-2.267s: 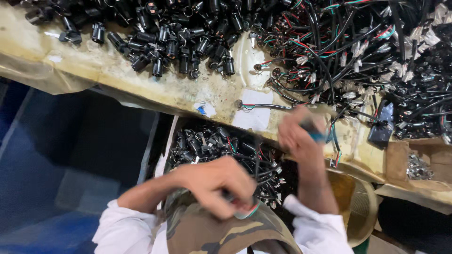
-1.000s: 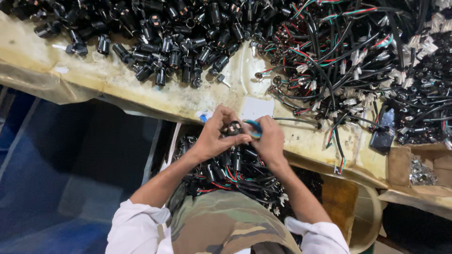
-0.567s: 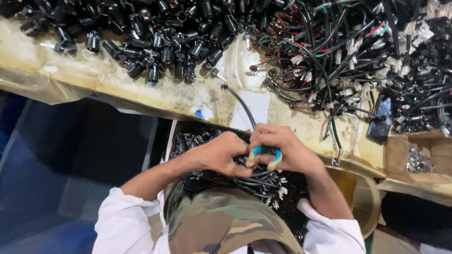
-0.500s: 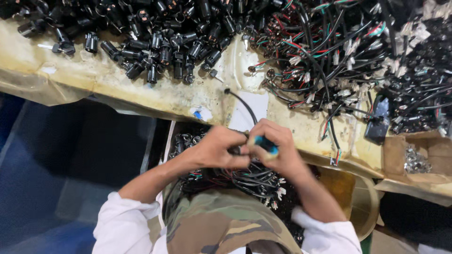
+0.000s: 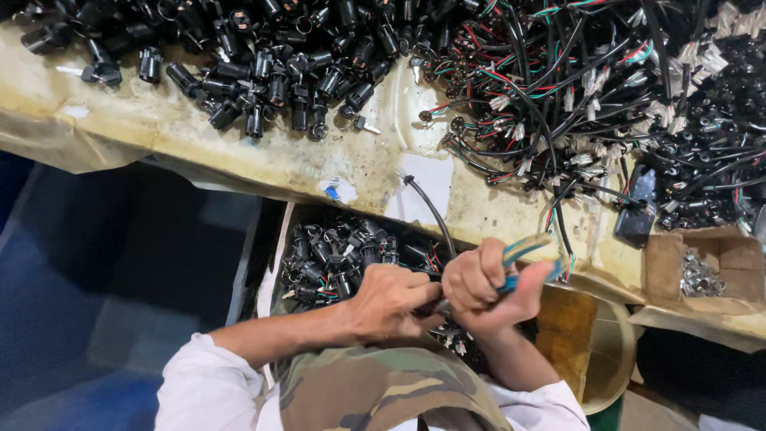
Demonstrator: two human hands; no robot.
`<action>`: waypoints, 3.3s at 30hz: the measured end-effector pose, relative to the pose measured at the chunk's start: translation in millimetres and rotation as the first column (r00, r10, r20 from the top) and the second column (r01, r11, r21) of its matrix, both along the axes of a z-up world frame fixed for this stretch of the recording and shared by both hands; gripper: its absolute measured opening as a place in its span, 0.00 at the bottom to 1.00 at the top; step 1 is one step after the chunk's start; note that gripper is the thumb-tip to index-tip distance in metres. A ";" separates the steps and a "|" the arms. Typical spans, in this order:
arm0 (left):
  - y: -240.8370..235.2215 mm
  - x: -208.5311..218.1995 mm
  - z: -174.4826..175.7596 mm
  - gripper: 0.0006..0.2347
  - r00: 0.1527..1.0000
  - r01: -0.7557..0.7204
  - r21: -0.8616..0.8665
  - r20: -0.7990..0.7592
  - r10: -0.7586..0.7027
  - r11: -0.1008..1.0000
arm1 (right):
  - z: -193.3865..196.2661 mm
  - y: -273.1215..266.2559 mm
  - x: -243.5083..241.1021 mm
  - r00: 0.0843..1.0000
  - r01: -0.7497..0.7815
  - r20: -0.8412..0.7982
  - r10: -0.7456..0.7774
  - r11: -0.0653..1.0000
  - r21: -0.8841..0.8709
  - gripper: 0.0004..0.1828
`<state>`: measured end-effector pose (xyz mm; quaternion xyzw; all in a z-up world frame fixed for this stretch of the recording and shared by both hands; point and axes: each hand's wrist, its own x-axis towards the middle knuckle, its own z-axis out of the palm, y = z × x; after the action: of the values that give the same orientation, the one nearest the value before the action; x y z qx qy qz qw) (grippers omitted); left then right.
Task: The person repeatedly picks up black cylindrical components and wire harnesses from a table, uses blue-handled pliers to crimp or secure the wires to the components, and places the assembled units back on the table. The process is continuous and repetitive throughout the clip.
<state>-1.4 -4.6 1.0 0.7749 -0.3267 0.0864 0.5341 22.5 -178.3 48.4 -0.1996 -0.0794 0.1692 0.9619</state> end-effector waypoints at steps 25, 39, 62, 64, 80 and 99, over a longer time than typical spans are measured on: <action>76.0 227.7 -39.3 0.16 0.747 -0.655 0.547 0.364 0.557 0.521 | -53.7 -45.1 131.3 0.889 0.379 0.011 -0.458 0.722 -0.579 0.05; 86.4 108.0 2.8 0.18 0.929 -0.366 -0.209 -0.018 0.371 0.907 | -48.3 22.5 116.4 0.768 0.585 0.462 0.443 -0.192 -0.788 0.15; 72.0 80.1 10.9 0.12 0.911 -0.096 -0.505 -0.392 -0.129 0.858 | -56.8 10.2 115.3 0.748 0.550 0.411 0.521 -0.141 -0.823 0.17; 69.5 77.9 13.4 0.10 0.900 -0.156 -0.506 -0.426 -0.089 0.848 | -59.5 15.1 109.9 0.702 0.613 0.385 0.599 -0.231 -0.756 0.23; 57.9 88.3 -2.8 0.14 0.901 -0.192 -0.043 -0.403 0.159 0.980 | -53.6 -4.2 105.5 0.858 0.481 0.284 0.428 -0.475 -0.737 0.22; 25.7 122.4 -12.7 0.13 0.708 -0.258 -0.318 -0.705 -0.045 0.912 | -40.4 9.9 104.7 0.794 0.546 0.607 -0.031 0.477 -0.689 0.09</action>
<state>121.0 21.2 -11.7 0.6437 -0.0299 -0.1172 0.7557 127.3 -168.4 8.1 -0.6842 -0.2061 -0.0471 0.6980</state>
